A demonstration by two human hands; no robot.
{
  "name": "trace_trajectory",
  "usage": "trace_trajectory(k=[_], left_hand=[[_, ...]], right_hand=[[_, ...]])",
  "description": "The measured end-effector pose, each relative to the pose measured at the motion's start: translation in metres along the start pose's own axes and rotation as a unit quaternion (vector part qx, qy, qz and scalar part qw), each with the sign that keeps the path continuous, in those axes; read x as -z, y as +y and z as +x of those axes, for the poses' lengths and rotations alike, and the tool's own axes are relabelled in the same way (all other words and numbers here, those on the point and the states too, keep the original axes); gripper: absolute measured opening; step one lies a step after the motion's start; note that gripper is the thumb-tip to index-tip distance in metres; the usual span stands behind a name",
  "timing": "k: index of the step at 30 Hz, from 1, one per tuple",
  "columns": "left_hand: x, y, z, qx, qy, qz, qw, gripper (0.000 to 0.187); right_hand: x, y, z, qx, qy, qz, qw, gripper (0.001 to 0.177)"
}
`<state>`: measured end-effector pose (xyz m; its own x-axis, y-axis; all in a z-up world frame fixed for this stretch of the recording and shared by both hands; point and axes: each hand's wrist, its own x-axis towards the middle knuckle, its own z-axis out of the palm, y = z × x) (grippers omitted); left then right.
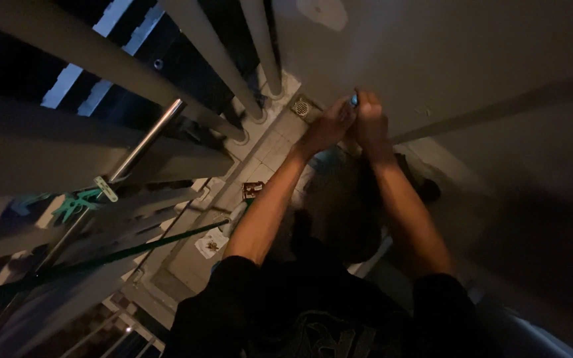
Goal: Attaching or repairing the top handle component of a mop or broom.
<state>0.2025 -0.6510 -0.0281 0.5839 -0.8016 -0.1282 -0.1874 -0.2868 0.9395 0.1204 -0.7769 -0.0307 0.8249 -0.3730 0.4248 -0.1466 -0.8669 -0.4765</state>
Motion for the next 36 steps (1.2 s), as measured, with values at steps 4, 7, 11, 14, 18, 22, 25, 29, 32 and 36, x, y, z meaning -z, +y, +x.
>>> trace_trajectory(k=[4,7,11,14,18,22,25,29,32,36], left_hand=[[0.014,-0.006,-0.013,-0.004,0.007,0.006,1.000,0.068],[0.026,-0.003,-0.034,-0.059,0.044,0.024,0.997,0.069],[0.048,0.006,-0.090,0.075,0.044,0.018,0.996,0.065],[0.044,-0.059,-0.129,-0.084,0.090,-0.114,0.986,0.058],[0.041,-0.098,-0.181,-0.051,0.128,-0.236,0.962,0.057],[0.042,-0.096,-0.225,-0.073,0.186,-0.140,0.970,0.058],[0.053,-0.074,-0.250,-0.064,0.132,-0.533,0.833,0.053],[0.073,-0.001,-0.289,-0.045,0.239,0.058,0.968,0.048],[0.085,0.026,-0.316,0.036,0.226,0.048,0.972,0.048],[0.083,-0.007,-0.352,-0.079,0.268,0.048,0.959,0.048]], right_hand=[[-0.032,0.032,-0.008,0.105,0.046,0.020,0.993,0.047],[-0.036,0.038,-0.020,0.071,0.024,0.014,0.997,0.042],[-0.015,-0.005,-0.037,0.111,0.088,-0.083,0.986,0.042],[-0.001,-0.038,-0.052,0.020,0.061,-0.006,0.998,0.055],[-0.007,-0.070,-0.084,0.019,0.019,0.086,0.996,0.062],[-0.021,-0.101,-0.108,0.054,0.017,0.097,0.994,0.065],[-0.008,-0.146,-0.112,0.022,-0.022,0.119,0.992,0.059],[0.009,-0.195,-0.121,0.029,-0.079,0.202,0.976,0.057],[0.022,-0.227,-0.128,0.059,-0.104,0.261,0.958,0.058],[0.013,-0.251,-0.143,0.060,-0.165,0.263,0.949,0.050]])
